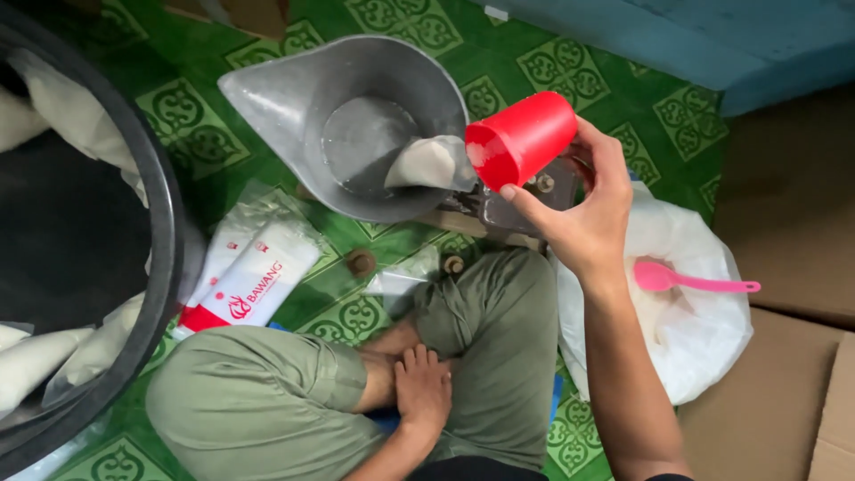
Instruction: The person scoops white powder from a large bag into small plastic pouches using a red cup, then places the filled pouches into a bucket.
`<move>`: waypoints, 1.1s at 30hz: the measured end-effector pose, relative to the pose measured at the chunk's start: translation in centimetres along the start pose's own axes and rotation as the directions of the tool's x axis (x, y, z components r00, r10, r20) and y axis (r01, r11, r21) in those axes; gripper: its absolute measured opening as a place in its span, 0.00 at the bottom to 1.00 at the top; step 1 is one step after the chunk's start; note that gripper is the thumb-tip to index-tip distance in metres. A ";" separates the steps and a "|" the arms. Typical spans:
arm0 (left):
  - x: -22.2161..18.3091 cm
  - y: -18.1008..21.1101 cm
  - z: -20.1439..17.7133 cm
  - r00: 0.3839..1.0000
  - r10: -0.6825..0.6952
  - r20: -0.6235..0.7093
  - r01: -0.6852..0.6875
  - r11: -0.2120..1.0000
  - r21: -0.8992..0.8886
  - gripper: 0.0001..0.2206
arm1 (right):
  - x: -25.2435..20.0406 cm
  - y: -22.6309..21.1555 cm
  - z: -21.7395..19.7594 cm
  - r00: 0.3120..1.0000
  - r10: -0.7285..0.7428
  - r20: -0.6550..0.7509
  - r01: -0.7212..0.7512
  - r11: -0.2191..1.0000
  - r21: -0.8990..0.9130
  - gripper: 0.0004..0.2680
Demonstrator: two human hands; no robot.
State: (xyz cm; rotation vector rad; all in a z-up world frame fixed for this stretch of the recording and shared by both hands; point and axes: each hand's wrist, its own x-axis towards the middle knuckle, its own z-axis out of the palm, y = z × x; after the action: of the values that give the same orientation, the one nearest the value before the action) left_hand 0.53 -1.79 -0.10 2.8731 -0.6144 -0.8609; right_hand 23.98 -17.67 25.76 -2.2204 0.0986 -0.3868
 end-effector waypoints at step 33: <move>0.4 0.1 0.9 0.998 0.041 0.056 -0.044 0.997 0.058 0.19 | 0.1 -1.6 3.3 0.972 -0.234 -0.002 0.223 0.930 -0.292 0.31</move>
State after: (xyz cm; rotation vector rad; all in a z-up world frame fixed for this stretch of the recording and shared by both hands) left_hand 0.24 -2.01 -1.05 2.8859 -0.7162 -0.9339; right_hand 24.95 -14.21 25.12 -2.5257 -0.0916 -0.5724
